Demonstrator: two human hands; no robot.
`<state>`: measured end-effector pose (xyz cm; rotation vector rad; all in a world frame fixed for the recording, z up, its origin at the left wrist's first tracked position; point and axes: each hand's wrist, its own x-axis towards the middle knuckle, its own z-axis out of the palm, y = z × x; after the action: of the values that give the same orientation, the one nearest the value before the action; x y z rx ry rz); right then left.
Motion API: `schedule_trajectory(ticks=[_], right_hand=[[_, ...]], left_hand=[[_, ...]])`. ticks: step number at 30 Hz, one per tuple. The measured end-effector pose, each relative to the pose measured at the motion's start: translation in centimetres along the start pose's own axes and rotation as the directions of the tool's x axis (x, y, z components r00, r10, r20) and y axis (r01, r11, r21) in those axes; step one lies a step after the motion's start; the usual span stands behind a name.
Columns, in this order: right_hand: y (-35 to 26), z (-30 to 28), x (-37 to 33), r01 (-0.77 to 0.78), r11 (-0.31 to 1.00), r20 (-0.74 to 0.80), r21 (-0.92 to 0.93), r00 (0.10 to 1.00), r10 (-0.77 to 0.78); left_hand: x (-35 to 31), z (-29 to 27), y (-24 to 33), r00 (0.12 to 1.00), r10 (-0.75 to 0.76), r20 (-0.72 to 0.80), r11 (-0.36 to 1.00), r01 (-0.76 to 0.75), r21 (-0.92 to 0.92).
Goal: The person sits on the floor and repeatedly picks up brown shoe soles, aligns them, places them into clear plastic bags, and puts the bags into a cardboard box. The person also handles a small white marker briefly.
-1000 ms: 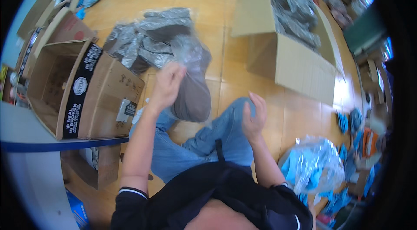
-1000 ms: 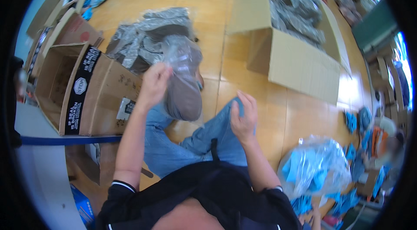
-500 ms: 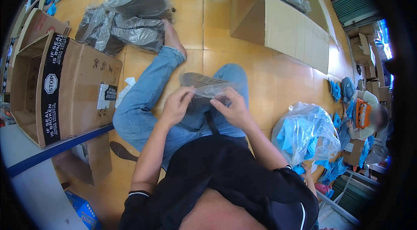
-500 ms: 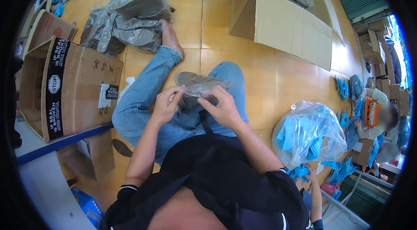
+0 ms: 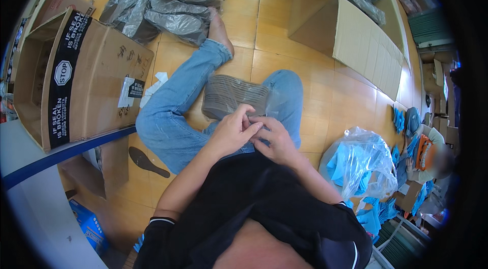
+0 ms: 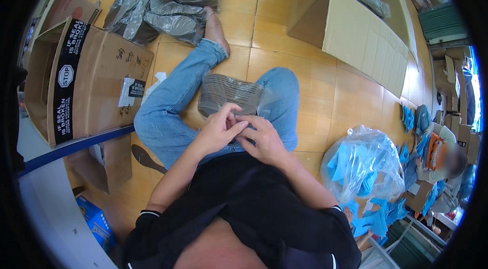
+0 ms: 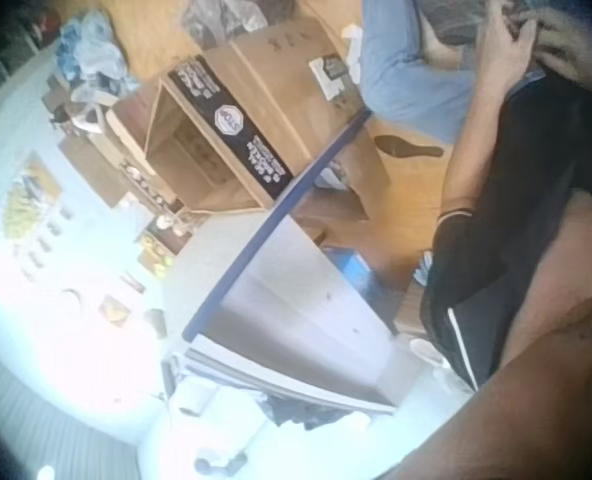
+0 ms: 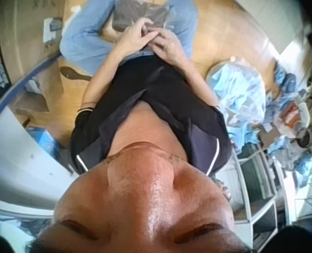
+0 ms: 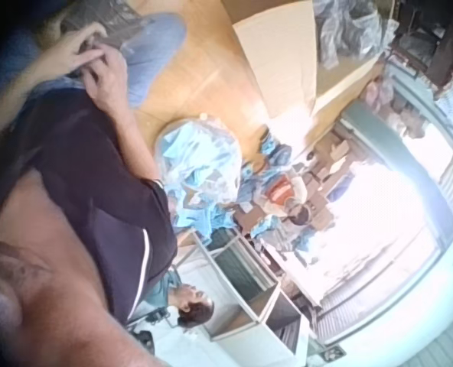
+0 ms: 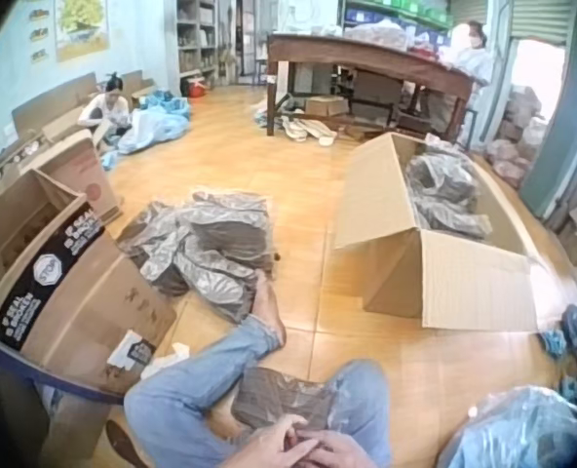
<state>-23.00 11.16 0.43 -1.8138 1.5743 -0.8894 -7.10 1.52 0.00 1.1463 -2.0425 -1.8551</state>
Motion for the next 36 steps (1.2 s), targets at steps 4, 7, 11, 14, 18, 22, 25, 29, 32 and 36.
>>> schedule_trajectory(ticks=[4, 7, 11, 14, 18, 22, 25, 29, 32, 36], right_hand=[[0.1, 0.3, -0.6, 0.022, 0.999, -0.015, 0.049, 1.0, -0.021], [0.5, 0.7, -0.8, -0.25, 0.933, 0.003, 0.258, 0.966, 0.258], [2.7, 2.9, 1.3, -0.152, 0.988, 0.023, -0.002, 0.988, 0.152], [5.3, 5.9, 5.5, 0.149, 0.924, 0.117, -0.351, 0.987, -0.114], [6.2, 8.9, 9.3, 0.087, 0.744, 0.207, -0.663, 0.976, 0.07], [4.4, 9.8, 9.2, -0.104, 0.765, 0.233, -0.635, 0.919, 0.319], [3.0, 10.2, 8.0, -0.099, 0.839, 0.212, -0.534, 0.946, 0.246], [2.0, 11.9, 8.1, -0.008, 0.78, 0.259, -0.626, 0.941, 0.218], [2.4, 12.5, 9.8, -0.089, 0.765, 0.34, -0.638, 0.859, 0.384], [5.2, 11.3, 12.1, -0.282, 0.808, 0.425, -0.518, 0.735, 0.529]], left_hand=[[0.2, 0.1, 0.0, 0.987, 0.157, -0.035, 0.984, -0.16, -0.081], [-0.3, 0.1, 0.0, 0.971, 0.204, -0.123, 0.971, -0.216, -0.098], [-0.7, 0.8, 0.5, 0.911, 0.341, -0.233, 0.937, -0.349, 0.005], [-0.8, 1.0, 1.0, 0.886, 0.404, -0.228, 0.915, -0.392, 0.099], [-0.9, 0.8, 1.0, 0.896, 0.401, -0.194, 0.916, -0.399, 0.048], [-1.3, 1.0, 0.3, 0.917, 0.368, -0.155, 0.925, -0.377, -0.035], [-1.3, 1.4, -0.3, 0.9, 0.417, -0.127, 0.901, -0.428, -0.073], [-1.5, 1.8, -0.9, 0.871, 0.475, -0.127, 0.867, -0.488, -0.1], [-1.1, 1.2, -0.9, 0.865, 0.467, -0.184, 0.866, -0.489, -0.102], [0.0, -0.4, -0.3, 0.886, 0.371, -0.279, 0.833, -0.45, -0.322]])
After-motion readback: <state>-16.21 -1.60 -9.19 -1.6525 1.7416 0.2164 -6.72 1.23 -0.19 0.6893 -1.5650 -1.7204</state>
